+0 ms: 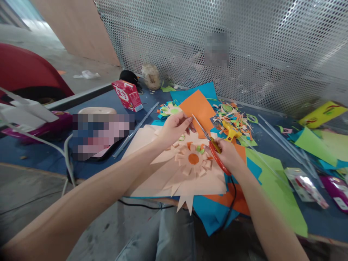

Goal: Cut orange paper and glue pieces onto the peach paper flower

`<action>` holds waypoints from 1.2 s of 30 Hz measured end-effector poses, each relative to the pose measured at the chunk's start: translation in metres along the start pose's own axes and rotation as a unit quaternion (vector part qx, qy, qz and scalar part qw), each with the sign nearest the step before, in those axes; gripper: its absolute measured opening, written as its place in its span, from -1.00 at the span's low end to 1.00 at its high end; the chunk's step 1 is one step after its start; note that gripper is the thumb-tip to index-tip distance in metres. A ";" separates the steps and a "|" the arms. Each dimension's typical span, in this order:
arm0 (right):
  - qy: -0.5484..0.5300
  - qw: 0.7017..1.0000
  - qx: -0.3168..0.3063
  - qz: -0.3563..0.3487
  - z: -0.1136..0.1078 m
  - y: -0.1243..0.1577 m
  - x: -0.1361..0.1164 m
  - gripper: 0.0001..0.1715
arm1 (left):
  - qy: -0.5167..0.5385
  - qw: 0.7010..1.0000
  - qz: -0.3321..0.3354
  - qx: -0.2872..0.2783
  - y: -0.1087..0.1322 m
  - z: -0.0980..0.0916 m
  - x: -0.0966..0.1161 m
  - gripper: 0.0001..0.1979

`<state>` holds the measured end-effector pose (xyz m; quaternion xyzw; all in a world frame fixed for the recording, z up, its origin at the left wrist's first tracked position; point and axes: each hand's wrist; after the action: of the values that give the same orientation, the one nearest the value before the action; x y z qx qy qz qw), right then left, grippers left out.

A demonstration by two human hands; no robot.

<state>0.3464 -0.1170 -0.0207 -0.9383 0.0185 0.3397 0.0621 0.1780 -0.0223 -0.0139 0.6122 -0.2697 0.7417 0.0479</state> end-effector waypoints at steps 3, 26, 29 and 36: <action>0.013 1.000 0.009 -0.008 0.000 -0.001 0.001 -0.59 | 0.003 1.000 -0.006 0.001 0.000 0.000 0.000 -0.84; 0.048 0.999 0.014 -0.006 0.002 -0.002 0.004 -0.55 | 0.005 0.999 -0.029 -0.026 0.000 0.001 -0.001 -0.82; 0.039 0.999 0.013 -0.008 0.002 -0.002 0.004 -0.55 | 0.016 0.999 -0.033 -0.007 0.000 0.001 -0.001 -0.81; 0.041 0.999 0.004 0.006 0.000 -0.001 -0.001 -0.58 | 0.033 0.999 -0.026 0.019 -0.002 -0.002 -0.001 -0.88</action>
<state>0.3454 -0.1162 -0.0201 -0.9510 0.0283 0.3013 0.0629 0.1775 -0.0196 -0.0139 0.5952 -0.2378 0.7648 0.0645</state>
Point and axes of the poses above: each hand's wrist, its own y-axis away from the middle knuckle, its own z-axis out of the palm, x = y × z, and after that the axes turned 4 degrees about y, right-handed
